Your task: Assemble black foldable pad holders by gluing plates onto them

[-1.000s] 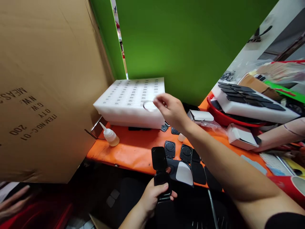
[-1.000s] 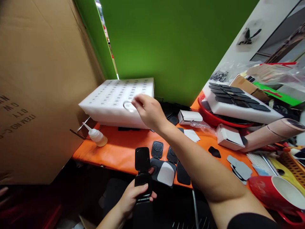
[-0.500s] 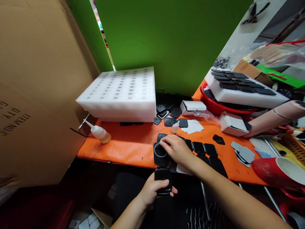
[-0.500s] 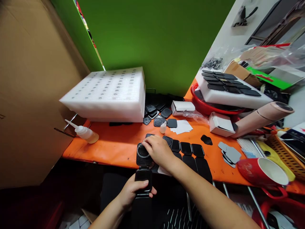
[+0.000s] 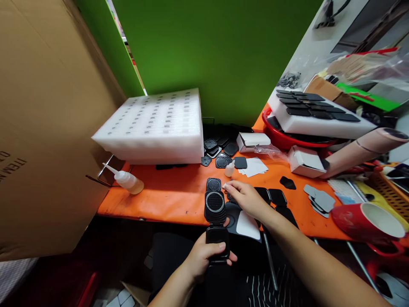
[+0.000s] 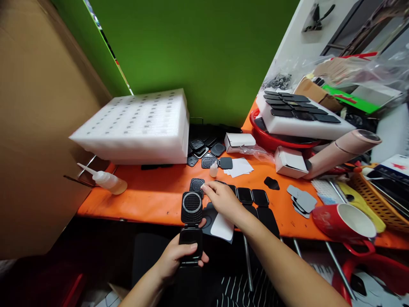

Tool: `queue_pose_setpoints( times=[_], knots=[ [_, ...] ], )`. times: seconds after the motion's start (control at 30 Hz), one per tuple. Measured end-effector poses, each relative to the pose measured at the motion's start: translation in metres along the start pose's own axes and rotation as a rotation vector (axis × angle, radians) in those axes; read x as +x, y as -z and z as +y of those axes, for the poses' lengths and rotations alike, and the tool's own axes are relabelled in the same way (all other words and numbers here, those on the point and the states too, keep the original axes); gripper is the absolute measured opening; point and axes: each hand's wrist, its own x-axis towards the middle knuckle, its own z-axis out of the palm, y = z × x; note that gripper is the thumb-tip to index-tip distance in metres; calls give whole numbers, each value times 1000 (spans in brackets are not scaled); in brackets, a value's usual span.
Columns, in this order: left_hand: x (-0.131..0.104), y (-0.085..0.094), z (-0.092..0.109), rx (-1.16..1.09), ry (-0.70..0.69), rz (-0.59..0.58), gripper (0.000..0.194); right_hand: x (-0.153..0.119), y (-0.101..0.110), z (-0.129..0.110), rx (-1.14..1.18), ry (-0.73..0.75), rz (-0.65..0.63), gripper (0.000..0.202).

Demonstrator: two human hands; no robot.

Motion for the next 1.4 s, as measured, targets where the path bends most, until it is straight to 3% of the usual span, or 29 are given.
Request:
queue_pose_setpoints(
  times=[0.13,0.2,0.3,0.4,0.5,0.53,0.67,0.8,1.0,1.1,1.23,1.3,1.4],
  knots=[
    [1,0,2,20,15,-11,88,-3,0,10,320,-197,-219,35],
    [1,0,2,25,16,-18,88,-6,1,14,344,-220,-199,34],
    [0,3,3,31,7,-29,87,-15,6,21,170,-162,-119,29],
    [0,4,5,38,-5,-48,81,-28,13,29,6,-177,-155,27],
    [-1,4,7,20,-44,-42,73,-38,12,34,165,-248,-212,37],
    [-1,4,7,10,-61,-33,69,-40,9,34,254,-243,-159,37],
    [-2,2,10,-33,-78,-10,60,-46,-12,36,421,-186,254,23],
    [-3,2,10,-57,-76,37,61,-57,-29,38,357,-183,353,24],
    [-2,4,5,-51,-67,66,67,-67,-21,36,-84,-44,205,20],
    [2,7,1,-49,-70,70,72,-69,-15,35,-167,-42,131,21],
    [3,8,0,-46,-41,57,76,-71,-10,34,-337,37,192,21],
    [1,5,2,-20,-26,34,75,-71,-8,31,-368,130,181,24],
    [-3,1,4,26,-33,-8,71,-69,-7,24,-191,143,-13,27]
  ],
)
